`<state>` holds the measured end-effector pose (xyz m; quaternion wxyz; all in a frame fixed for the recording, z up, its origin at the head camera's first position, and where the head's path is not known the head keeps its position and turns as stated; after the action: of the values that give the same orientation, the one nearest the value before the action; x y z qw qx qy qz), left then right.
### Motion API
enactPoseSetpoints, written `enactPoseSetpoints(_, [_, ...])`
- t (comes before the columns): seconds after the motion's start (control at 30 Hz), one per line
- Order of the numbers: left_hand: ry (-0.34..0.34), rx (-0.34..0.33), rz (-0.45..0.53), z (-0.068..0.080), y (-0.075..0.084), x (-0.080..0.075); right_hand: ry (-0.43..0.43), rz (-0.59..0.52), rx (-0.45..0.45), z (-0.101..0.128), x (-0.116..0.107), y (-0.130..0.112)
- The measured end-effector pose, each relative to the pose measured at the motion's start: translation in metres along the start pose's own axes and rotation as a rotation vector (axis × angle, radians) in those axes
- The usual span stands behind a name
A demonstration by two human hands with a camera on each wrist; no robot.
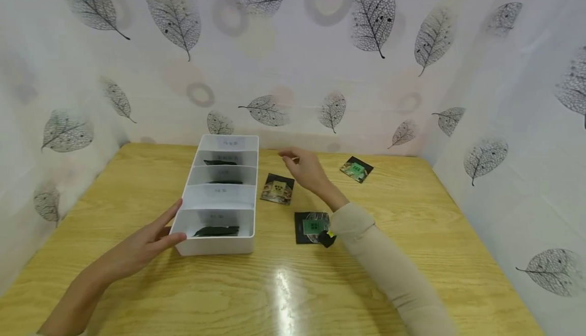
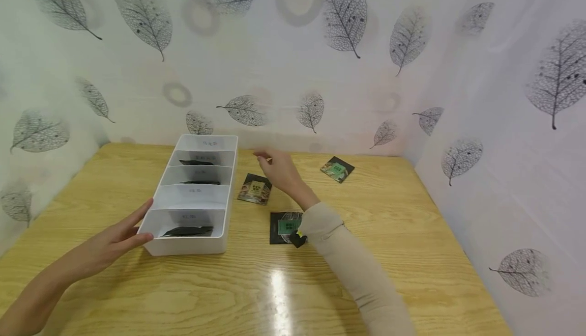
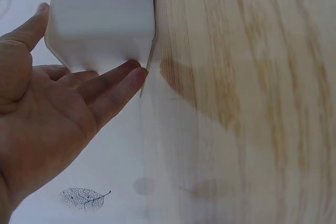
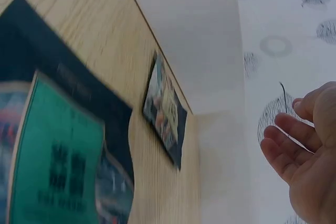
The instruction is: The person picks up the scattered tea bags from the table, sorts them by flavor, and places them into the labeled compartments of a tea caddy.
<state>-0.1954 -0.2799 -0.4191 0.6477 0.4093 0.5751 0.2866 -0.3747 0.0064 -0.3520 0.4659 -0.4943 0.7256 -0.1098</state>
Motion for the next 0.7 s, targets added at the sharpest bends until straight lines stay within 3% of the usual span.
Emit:
enactPoseSetpoints(0.37, [0.015, -0.011, -0.032, 0.002, -0.003, 0.000, 0.115, -0.041, 0.122, 0.016, -0.067, 0.055])
enactPoseSetpoints(0.7, [0.021, 0.006, -0.023, 0.000, -0.001, 0.000, 0.145, -0.075, 0.294, 0.037, -0.114, 0.099])
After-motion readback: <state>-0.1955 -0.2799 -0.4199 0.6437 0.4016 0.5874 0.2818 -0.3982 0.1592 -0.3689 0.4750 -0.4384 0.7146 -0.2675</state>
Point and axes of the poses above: each hand's wrist, its own z-axis away from the middle knuckle, its own x-axis out of the palm, y = z × x, the point moved 9 cm from there along -z, towards the middle knuckle, and after that the axes turned 12 degrees about y, right-handed, at the moved point
